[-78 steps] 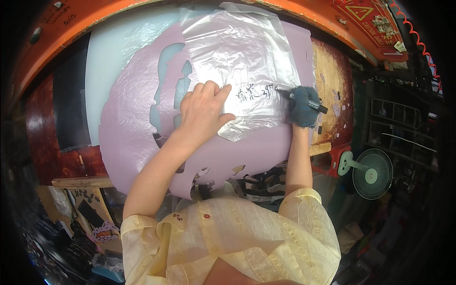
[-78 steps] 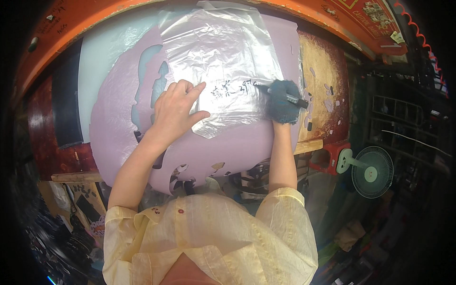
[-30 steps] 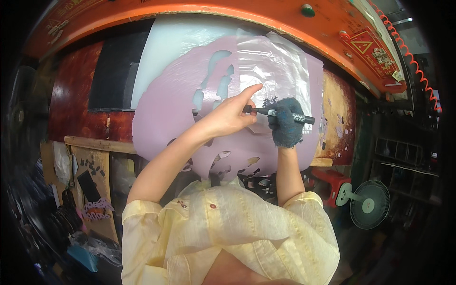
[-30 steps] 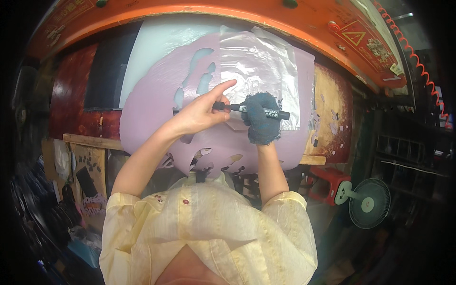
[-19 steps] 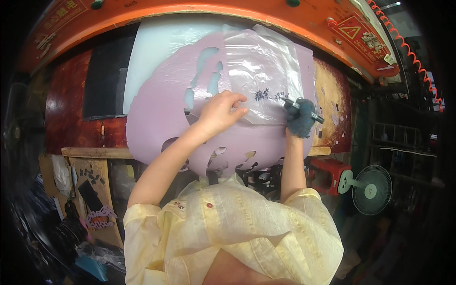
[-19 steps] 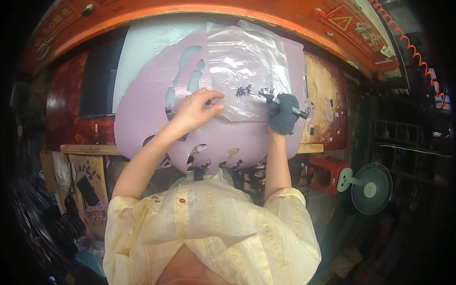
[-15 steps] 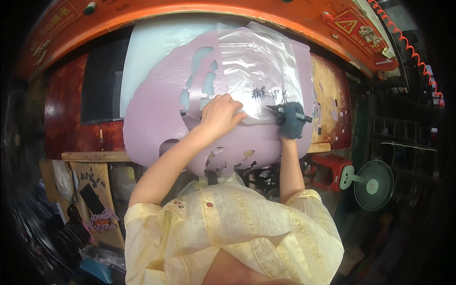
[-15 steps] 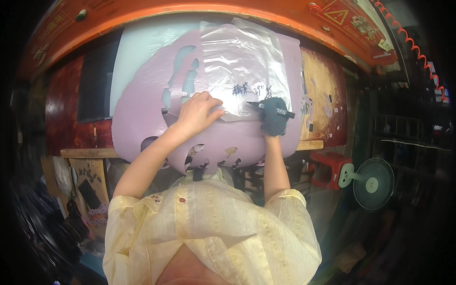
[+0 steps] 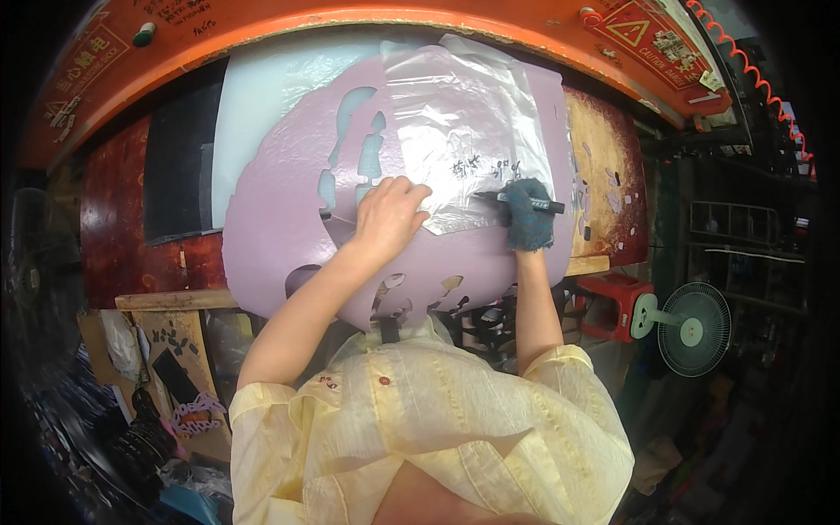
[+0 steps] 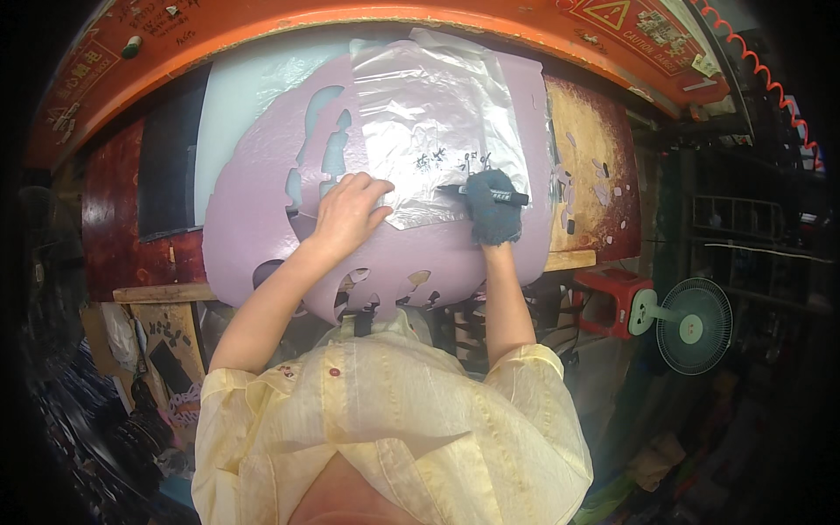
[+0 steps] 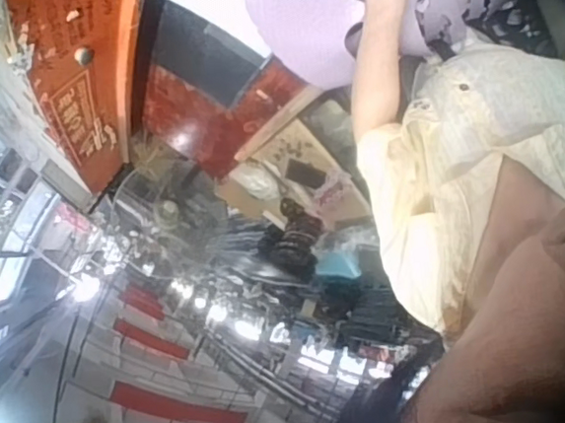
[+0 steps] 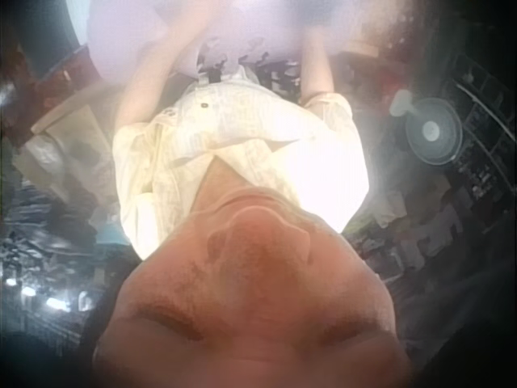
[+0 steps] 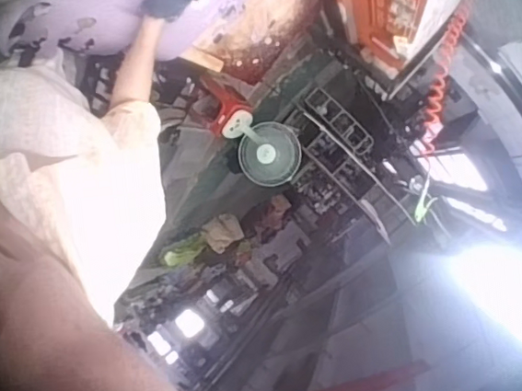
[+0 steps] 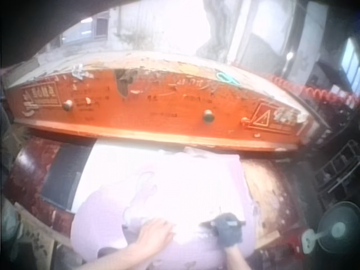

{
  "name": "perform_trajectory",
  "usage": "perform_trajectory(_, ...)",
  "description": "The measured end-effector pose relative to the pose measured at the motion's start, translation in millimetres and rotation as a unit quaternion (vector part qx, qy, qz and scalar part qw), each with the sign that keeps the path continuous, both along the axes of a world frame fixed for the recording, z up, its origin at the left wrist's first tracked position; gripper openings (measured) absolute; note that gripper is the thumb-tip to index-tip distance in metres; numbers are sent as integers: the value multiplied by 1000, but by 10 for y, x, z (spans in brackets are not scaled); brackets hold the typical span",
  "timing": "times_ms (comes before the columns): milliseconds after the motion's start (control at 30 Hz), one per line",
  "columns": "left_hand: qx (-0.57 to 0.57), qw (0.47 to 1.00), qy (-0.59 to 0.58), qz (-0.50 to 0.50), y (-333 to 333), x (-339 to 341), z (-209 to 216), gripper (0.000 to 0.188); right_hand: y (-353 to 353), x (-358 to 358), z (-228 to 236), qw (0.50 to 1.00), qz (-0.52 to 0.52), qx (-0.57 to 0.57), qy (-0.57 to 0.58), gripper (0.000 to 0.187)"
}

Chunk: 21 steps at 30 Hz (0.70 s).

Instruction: The person removes a dark sandal from a purple sheet, walks to a table, and places it on a stack of similar sandals. They then return to the machine, remove the purple sheet, and pack several light-colored sandals into a plastic bag. The person writes on the bag with a marker and places it on a table.

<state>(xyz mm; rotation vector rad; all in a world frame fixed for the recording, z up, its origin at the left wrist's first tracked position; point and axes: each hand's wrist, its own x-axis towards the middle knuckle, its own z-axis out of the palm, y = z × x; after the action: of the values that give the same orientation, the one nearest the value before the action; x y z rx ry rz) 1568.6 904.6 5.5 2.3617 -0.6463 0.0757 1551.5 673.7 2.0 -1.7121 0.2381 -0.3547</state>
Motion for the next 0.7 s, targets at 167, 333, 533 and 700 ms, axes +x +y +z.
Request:
perform_trajectory(167, 0, 1000, 7, -1, 13, -1, 8, 31, 36, 16, 23, 990, 53, -109, 76, 10)
perform_trajectory(333, -6, 1000, 8, -1, 27, -9, 13, 32, 71, -19, 97, 981, 61, -168, 80, 14)
perform_trajectory(533, -16, 1000, 3, -3, 33, -4, 2, 31, 103, -62, 173, 984, 50, -142, 92, 16)
perform_trajectory(700, -10, 1000, 15, -1, 33, -4, 0, 32, 156, -45, 154, 993, 10, -98, 69, 16)
